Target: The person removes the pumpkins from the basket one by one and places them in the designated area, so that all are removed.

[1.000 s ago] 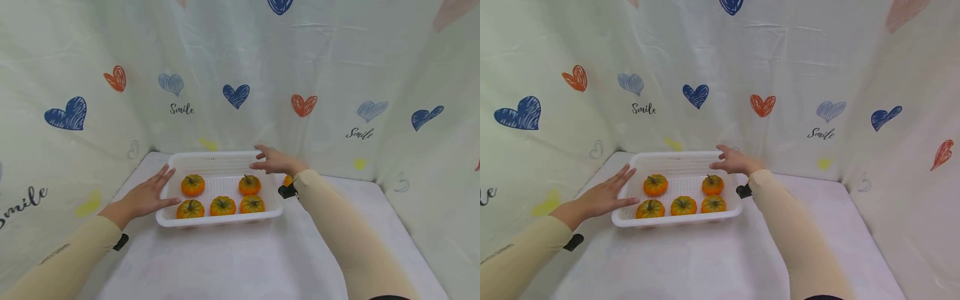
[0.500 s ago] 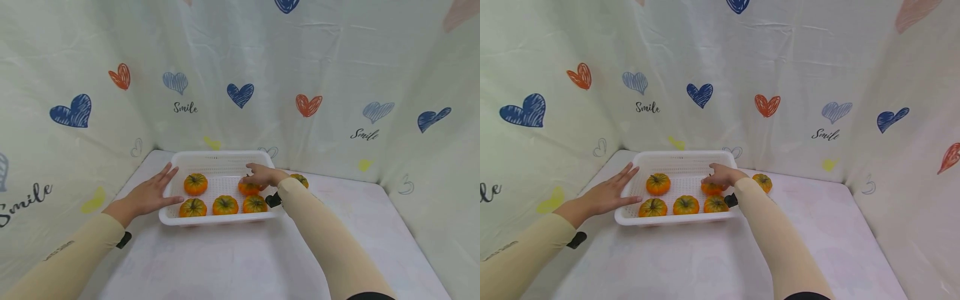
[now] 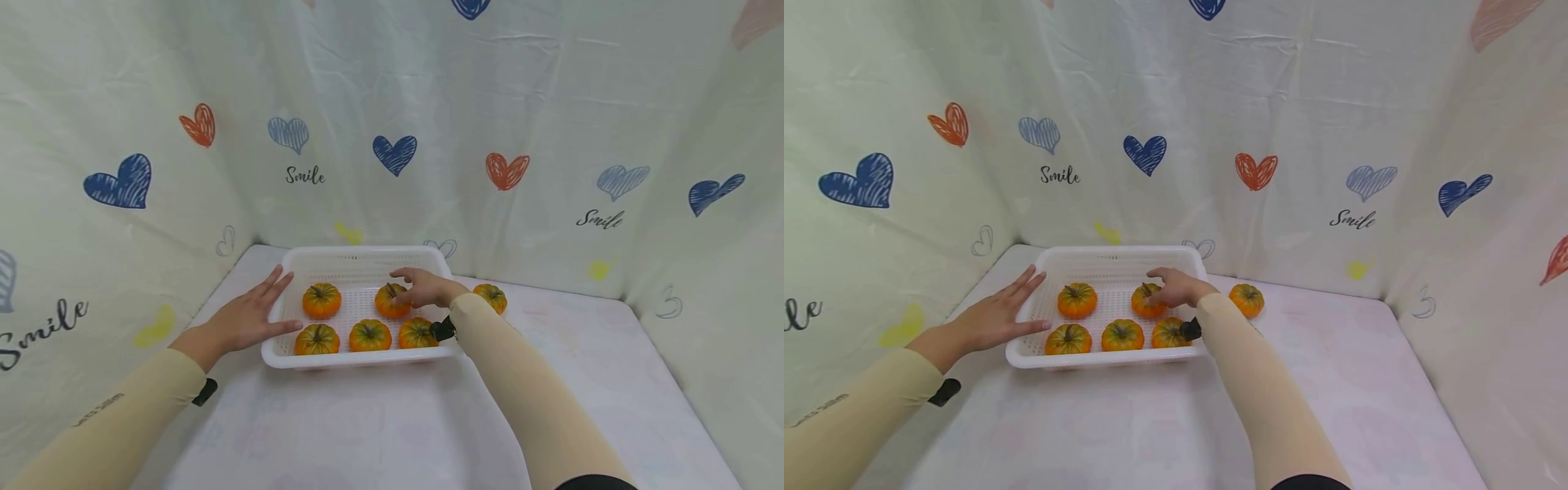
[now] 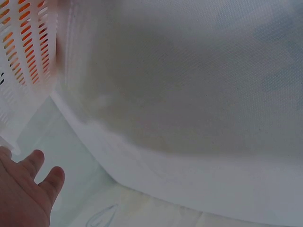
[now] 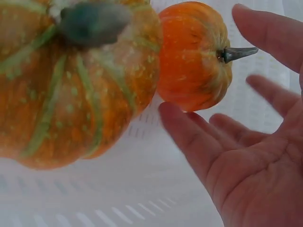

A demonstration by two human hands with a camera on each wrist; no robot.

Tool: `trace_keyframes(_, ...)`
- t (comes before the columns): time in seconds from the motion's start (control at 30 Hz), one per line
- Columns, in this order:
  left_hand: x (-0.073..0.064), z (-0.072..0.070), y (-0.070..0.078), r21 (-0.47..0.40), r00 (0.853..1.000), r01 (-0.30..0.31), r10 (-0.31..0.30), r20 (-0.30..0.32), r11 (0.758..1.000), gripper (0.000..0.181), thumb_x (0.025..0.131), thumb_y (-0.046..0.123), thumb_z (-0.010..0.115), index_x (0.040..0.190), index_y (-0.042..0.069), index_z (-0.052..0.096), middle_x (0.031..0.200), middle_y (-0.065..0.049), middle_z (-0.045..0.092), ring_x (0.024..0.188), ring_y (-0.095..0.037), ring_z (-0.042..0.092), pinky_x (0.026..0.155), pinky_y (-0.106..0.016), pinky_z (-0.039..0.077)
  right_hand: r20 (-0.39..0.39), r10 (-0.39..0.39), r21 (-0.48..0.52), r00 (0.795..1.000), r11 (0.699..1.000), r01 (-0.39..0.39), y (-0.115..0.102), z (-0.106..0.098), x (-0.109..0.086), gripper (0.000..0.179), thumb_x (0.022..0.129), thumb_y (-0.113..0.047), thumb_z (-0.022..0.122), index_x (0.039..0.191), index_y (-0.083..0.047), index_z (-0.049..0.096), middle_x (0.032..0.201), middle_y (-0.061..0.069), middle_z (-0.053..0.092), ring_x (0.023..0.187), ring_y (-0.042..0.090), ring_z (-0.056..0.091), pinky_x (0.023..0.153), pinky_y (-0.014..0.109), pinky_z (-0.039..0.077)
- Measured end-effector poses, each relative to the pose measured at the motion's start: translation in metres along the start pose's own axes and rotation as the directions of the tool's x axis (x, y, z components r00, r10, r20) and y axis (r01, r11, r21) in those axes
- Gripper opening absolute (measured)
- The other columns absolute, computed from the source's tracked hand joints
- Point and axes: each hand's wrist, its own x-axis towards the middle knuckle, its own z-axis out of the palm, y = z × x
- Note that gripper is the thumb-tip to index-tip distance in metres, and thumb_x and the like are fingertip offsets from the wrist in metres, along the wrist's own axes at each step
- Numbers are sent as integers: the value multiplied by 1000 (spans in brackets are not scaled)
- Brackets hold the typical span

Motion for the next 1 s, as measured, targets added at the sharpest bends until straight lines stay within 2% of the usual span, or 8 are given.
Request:
trace_keyframes(0.13, 0, 2, -1, 9, 1000, 12, -12, 2, 1000, 105, 87, 75, 50, 162, 17, 5, 166, -13, -5, 142, -52, 24, 105, -70, 28, 21, 6, -3, 1000, 1000, -6, 4, 1, 3, 67, 90, -16, 74, 151, -20, 45, 155, 20, 34, 126, 34, 50, 91, 45, 54)
trace_keyframes(0.3, 0, 2, 0, 9, 1000, 12, -12, 9, 1000, 105, 87, 76, 50, 162, 17, 5, 166, -13, -5, 142, -52, 23, 105, -70, 28, 46, 11, -32, 999, 999, -10, 6, 3, 5, 66, 92, -14, 72, 151, -22, 45, 154, 18, 36, 125, 32, 50, 87, 43, 56)
trace_keyframes(0.5, 1, 0, 2, 10, 1000, 9, -9, 4, 1000, 103, 89, 71, 53, 162, 16, 6, 166, -14, -4, 143, -51, 22, 105, -69, 28, 39, -8, -100, 999, 995, 12, 9, 5, 5, 67, 93, -11, 70, 153, -22, 43, 154, 14, 37, 124, 29, 48, 87, 41, 56)
trace_keyframes(0.83, 1, -1, 3, 23, 1000, 11, -11, 3, 1000, 105, 87, 75, 50, 162, 15, 7, 166, -14, -4, 143, -50, 23, 105, -69, 29, 22, -33, -167, 999, 985, 36, 12, 9, 6, 68, 94, -20, 70, 155, -25, 39, 151, 14, 42, 117, 27, 51, 87, 35, 55)
trace_keyframes(1.0, 1, 1, 2, 22, 1000, 16, -16, 11, 1000, 106, 86, 76, 49, 162, 16, 7, 166, -14, -4, 143, -50, 23, 105, -69, 29, 28, -46, -202, 999, 978, 51, 14, 11, 7, 68, 96, -24, 68, 156, -26, 37, 147, 11, 46, 107, 26, 52, 82, 30, 53)
